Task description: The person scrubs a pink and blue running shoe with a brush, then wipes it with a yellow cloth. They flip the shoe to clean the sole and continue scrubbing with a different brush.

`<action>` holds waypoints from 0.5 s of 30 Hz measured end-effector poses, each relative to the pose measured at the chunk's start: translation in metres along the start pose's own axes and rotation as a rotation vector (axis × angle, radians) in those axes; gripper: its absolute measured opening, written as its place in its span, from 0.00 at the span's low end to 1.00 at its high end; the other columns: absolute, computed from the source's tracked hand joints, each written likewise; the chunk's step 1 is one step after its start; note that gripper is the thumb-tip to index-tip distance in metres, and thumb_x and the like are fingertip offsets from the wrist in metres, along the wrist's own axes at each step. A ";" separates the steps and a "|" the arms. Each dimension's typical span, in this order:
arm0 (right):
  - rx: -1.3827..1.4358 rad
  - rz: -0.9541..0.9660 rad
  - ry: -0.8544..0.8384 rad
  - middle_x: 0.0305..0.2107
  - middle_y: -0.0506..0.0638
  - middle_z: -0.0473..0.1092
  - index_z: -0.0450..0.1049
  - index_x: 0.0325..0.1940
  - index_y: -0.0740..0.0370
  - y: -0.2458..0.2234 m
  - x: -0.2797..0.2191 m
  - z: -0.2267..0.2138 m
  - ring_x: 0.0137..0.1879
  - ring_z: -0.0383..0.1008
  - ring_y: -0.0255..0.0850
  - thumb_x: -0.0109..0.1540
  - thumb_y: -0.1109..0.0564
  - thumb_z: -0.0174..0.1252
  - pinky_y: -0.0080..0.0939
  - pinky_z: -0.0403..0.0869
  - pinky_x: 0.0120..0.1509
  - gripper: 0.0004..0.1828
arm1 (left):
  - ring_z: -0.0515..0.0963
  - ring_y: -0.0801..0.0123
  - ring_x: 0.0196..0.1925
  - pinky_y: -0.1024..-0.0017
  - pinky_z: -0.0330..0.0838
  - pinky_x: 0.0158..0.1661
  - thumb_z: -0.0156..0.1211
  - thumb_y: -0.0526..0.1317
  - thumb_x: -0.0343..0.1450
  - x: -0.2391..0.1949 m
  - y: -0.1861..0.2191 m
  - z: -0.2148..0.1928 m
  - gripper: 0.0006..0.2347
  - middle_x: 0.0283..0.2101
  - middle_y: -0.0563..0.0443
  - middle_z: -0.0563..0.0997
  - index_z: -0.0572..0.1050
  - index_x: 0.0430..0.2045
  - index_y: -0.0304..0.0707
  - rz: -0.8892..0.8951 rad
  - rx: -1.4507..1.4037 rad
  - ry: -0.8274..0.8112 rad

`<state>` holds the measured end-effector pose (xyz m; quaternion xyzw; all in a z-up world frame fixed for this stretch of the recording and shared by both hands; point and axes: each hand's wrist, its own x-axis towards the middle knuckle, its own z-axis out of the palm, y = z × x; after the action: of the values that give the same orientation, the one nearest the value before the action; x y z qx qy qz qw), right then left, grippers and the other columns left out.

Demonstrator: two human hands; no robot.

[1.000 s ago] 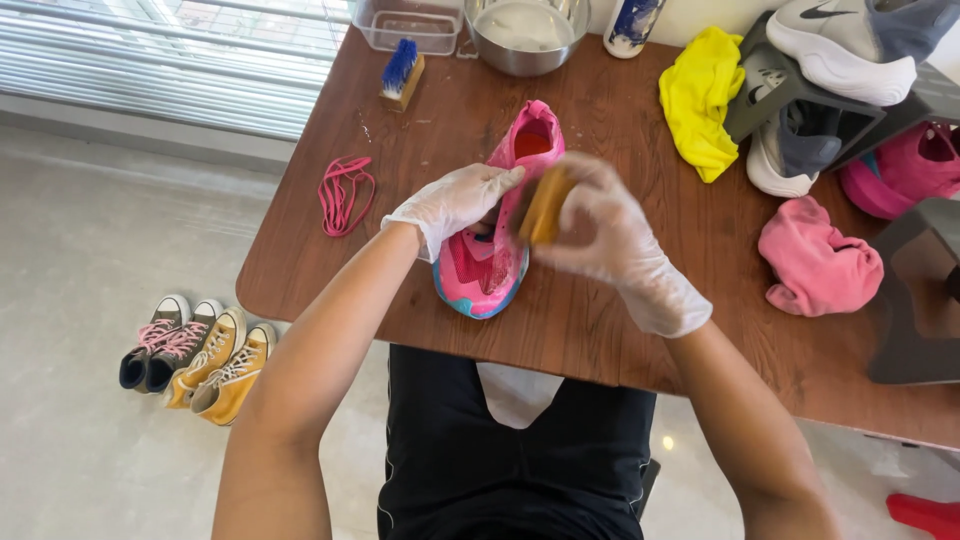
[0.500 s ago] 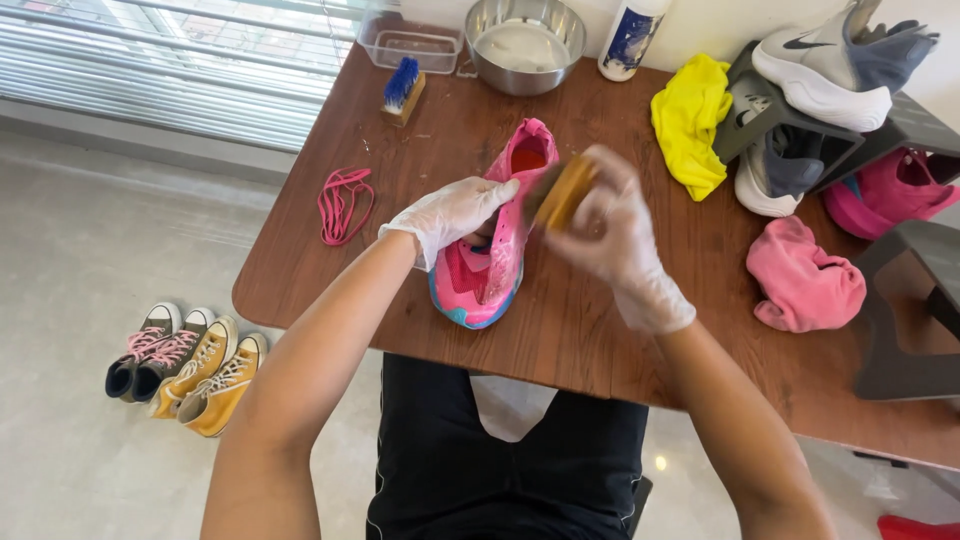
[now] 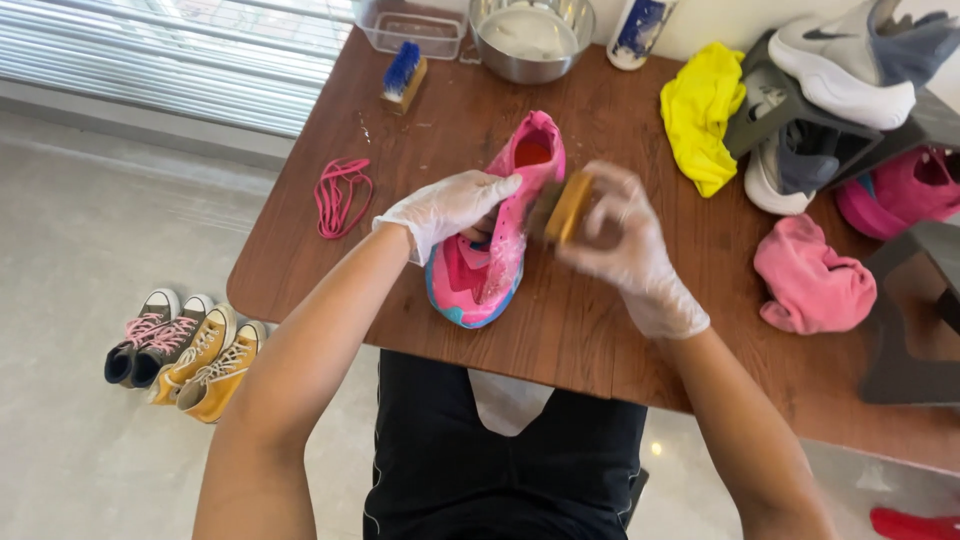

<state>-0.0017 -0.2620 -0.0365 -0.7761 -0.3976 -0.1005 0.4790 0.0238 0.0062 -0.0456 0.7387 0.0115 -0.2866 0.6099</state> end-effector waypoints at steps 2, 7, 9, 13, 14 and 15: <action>0.100 0.242 0.338 0.69 0.58 0.56 0.63 0.27 0.59 0.007 0.012 -0.001 0.70 0.65 0.56 0.51 0.58 0.80 0.53 0.68 0.72 0.26 | 0.86 0.51 0.44 0.52 0.78 0.49 0.54 0.68 0.68 -0.009 0.007 0.002 0.32 0.36 0.40 0.82 0.76 0.56 0.44 0.001 -0.013 0.017; 0.236 0.351 0.480 0.66 0.55 0.56 0.58 0.29 0.57 0.006 0.015 0.023 0.69 0.65 0.53 0.54 0.60 0.76 0.47 0.69 0.70 0.27 | 0.84 0.46 0.51 0.51 0.76 0.51 0.54 0.68 0.68 -0.021 0.014 0.005 0.33 0.44 0.33 0.83 0.74 0.59 0.44 -0.020 -0.024 0.007; 0.159 0.264 0.349 0.65 0.59 0.59 0.60 0.27 0.57 0.001 0.008 0.026 0.70 0.64 0.55 0.52 0.58 0.77 0.51 0.63 0.74 0.26 | 0.84 0.46 0.51 0.52 0.77 0.50 0.55 0.68 0.67 -0.020 0.017 0.003 0.33 0.44 0.34 0.83 0.74 0.59 0.45 -0.023 -0.047 -0.002; 0.184 0.120 -0.140 0.64 0.58 0.64 0.71 0.26 0.57 -0.021 -0.011 0.013 0.65 0.69 0.53 0.40 0.53 0.83 0.54 0.64 0.72 0.25 | 0.83 0.43 0.52 0.50 0.77 0.51 0.55 0.68 0.66 -0.022 0.014 0.003 0.33 0.46 0.31 0.82 0.74 0.60 0.46 -0.026 -0.048 0.016; 0.179 0.087 -0.225 0.63 0.59 0.66 0.72 0.26 0.57 -0.031 -0.013 0.006 0.65 0.71 0.54 0.40 0.50 0.84 0.53 0.64 0.72 0.26 | 0.84 0.44 0.51 0.52 0.78 0.50 0.56 0.68 0.67 -0.016 0.010 0.000 0.33 0.44 0.33 0.83 0.74 0.59 0.46 -0.031 -0.019 0.011; 0.180 0.094 -0.223 0.63 0.59 0.66 0.72 0.26 0.57 -0.034 -0.008 0.002 0.65 0.71 0.54 0.40 0.50 0.84 0.53 0.64 0.72 0.26 | 0.84 0.44 0.51 0.52 0.78 0.50 0.56 0.68 0.67 -0.017 0.010 0.000 0.33 0.44 0.33 0.83 0.74 0.59 0.46 -0.036 -0.019 0.005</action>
<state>-0.0317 -0.2567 -0.0189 -0.7542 -0.4188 0.0448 0.5038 0.0136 0.0087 -0.0291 0.7333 0.0291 -0.2957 0.6115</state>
